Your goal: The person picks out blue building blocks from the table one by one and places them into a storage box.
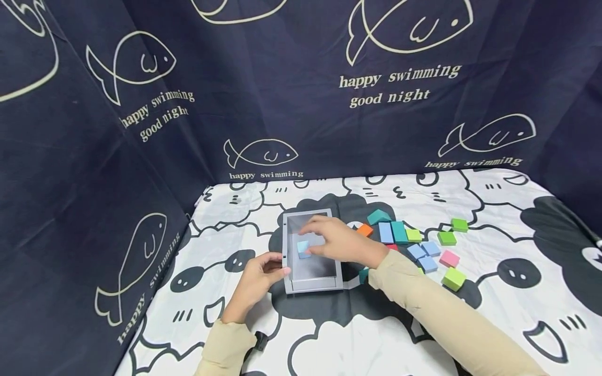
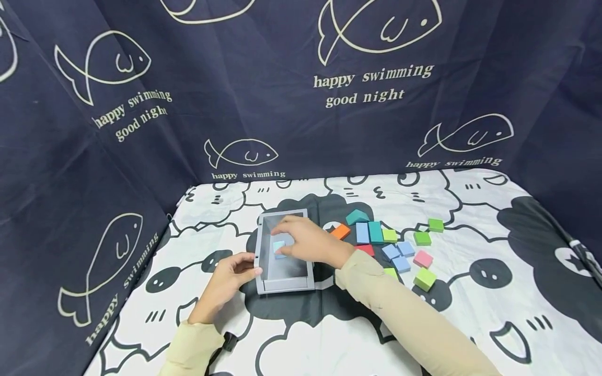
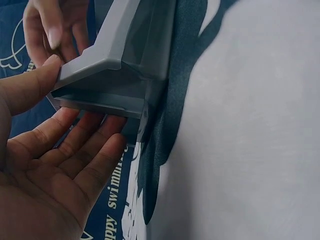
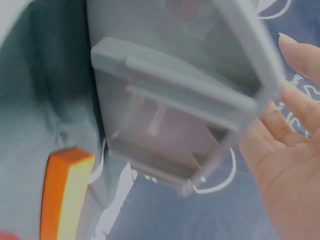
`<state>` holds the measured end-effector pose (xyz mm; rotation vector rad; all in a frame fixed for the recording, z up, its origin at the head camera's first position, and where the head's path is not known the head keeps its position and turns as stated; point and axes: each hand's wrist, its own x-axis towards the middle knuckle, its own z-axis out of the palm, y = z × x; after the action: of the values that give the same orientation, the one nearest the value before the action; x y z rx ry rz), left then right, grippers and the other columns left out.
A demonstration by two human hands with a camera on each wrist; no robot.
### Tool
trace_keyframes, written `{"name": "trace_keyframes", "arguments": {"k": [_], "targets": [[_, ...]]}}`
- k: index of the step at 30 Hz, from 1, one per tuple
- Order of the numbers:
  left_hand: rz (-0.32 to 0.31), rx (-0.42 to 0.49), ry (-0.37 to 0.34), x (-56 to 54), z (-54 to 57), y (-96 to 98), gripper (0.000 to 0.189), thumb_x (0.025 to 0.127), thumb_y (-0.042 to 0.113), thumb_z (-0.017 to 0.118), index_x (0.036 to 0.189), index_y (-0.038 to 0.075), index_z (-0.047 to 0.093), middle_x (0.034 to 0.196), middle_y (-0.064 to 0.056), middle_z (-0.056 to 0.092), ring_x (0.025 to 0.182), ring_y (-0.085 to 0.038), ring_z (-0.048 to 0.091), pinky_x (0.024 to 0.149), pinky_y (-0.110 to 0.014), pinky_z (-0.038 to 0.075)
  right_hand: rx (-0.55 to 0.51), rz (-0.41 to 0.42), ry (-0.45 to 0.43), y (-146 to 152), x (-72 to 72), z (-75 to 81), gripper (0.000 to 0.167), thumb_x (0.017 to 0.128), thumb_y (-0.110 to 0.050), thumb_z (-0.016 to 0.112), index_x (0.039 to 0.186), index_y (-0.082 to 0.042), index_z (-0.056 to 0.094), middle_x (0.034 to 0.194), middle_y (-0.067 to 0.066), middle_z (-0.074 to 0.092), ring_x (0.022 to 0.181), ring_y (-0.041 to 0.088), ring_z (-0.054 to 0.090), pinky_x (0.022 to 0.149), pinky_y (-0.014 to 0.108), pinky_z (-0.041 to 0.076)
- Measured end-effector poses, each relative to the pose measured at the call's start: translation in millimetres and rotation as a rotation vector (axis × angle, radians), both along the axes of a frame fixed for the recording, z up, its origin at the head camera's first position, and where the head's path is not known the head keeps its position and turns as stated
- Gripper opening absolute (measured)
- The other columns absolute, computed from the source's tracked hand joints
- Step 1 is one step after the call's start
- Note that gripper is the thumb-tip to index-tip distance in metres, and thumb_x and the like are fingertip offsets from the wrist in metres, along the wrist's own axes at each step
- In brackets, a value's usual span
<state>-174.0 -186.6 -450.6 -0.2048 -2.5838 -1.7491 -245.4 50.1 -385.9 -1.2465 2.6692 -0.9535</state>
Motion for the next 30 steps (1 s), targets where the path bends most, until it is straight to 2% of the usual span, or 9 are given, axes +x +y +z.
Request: {"name": "trace_keyframes", "arguments": {"k": [8,11,15,19,26,30], "targets": [[0.022,-0.008,-0.007,0.7,1.0,2.0,0.030,0.085,0.009,0.079,0.112,0.000,0.070,0.098,-0.009,0.071,0.091,-0.021,0.068,0.082,-0.030,0.056,-0.010,-0.036,0.020,41,20.5,13.7,0.045,0.089,-0.026,0.077,0.131,-0.018,0.064,0.133,-0.003,0.058,0.122,0.017,0.056,0.096,0.041,0.052],[0.021,-0.006,-0.003,0.4,1.1,2.1,0.030,0.085,0.009,0.079,0.112,0.000,0.070,0.099,-0.009,0.071,0.091,-0.021,0.068,0.082,-0.030,0.056,-0.023,-0.049,0.043,55,22.9,16.7,0.047,0.088,-0.027,0.079,0.131,-0.017,0.064,0.135,-0.001,0.058,0.125,0.018,0.055,0.098,0.042,0.051],[0.017,-0.006,-0.004,0.1,1.2,2.4,0.031,0.085,0.010,0.078,0.113,0.000,0.070,0.100,-0.009,0.071,0.092,-0.021,0.069,0.083,-0.031,0.056,-0.038,-0.081,0.079,75,25.8,18.8,0.049,0.086,-0.025,0.080,0.131,-0.012,0.065,0.137,0.004,0.058,0.124,0.024,0.056,0.095,0.044,0.053],[0.014,-0.012,0.004,0.1,0.9,2.2,0.032,0.086,0.011,0.079,0.114,-0.002,0.069,0.100,-0.010,0.071,0.092,-0.022,0.069,0.082,-0.031,0.057,-0.051,-0.125,0.065,93,30.1,20.4,0.052,0.085,-0.023,0.082,0.132,-0.012,0.064,0.139,0.005,0.056,0.124,0.026,0.056,0.094,0.046,0.052],[0.019,-0.001,0.007,-0.4,-0.6,1.2,0.032,0.085,0.010,0.079,0.113,-0.003,0.069,0.099,-0.012,0.071,0.091,-0.022,0.069,0.081,-0.030,0.057,-0.031,-0.215,0.054,120,36.7,20.2,0.052,0.087,-0.030,0.079,0.133,-0.012,0.062,0.142,0.006,0.054,0.129,0.032,0.052,0.100,0.056,0.046],[0.021,-0.006,-0.002,-0.1,-0.8,0.8,0.032,0.085,0.010,0.079,0.113,-0.002,0.069,0.100,-0.010,0.071,0.092,-0.022,0.069,0.082,-0.030,0.056,-0.031,-0.243,0.081,135,42.1,19.5,0.050,0.087,-0.024,0.079,0.133,-0.011,0.062,0.141,0.007,0.054,0.130,0.034,0.051,0.097,0.055,0.049]]}}
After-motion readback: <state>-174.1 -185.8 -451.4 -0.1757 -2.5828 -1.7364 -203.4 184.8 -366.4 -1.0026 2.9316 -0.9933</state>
